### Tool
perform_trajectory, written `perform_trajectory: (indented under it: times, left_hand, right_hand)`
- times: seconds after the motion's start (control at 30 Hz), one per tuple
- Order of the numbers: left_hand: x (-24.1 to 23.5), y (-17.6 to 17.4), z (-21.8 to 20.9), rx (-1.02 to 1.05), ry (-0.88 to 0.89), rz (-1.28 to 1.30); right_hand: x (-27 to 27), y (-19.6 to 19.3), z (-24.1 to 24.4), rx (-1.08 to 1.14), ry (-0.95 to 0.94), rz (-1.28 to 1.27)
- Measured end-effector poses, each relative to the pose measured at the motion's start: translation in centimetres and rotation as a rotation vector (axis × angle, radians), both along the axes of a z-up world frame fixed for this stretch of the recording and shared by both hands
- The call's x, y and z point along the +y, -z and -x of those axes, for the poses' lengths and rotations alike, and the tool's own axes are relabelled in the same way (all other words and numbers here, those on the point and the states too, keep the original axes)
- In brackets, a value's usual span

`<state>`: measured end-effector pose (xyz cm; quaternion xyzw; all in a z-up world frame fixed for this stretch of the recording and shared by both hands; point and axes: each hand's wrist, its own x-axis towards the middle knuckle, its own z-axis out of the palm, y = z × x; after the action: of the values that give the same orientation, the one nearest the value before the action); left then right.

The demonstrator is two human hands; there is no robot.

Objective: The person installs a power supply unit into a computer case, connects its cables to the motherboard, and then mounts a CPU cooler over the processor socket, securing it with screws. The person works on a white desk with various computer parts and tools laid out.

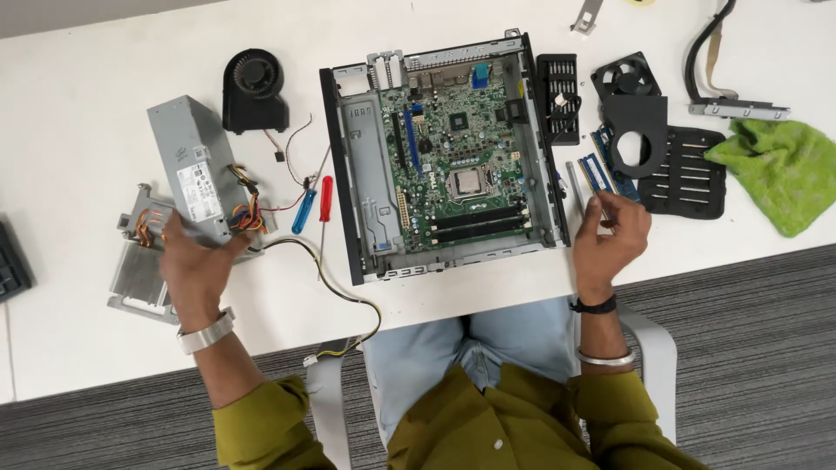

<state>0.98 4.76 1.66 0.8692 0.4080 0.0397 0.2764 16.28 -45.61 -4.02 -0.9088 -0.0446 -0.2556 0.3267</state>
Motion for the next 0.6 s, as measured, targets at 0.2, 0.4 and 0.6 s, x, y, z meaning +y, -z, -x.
perform_trajectory:
  times: [0.2, 0.4, 0.6]
  left_hand:
    - [1.6, -2.0, 3.3, -0.447, -0.187, 0.646]
    - [-3.2, -8.0, 5.9, -0.713, -0.323, 0.843]
    - [-10.5, -10.8, 6.1, -0.803, -0.020, 0.694]
  right_hand:
    - [-0.1, -2.0, -0.3, -0.105, -0.045, -0.060]
    - [3.8, -6.9, 0.5, -0.123, -0.115, -0.240]
    - [12.3, -14.8, 1.8, 0.313, -1.003, -0.455]
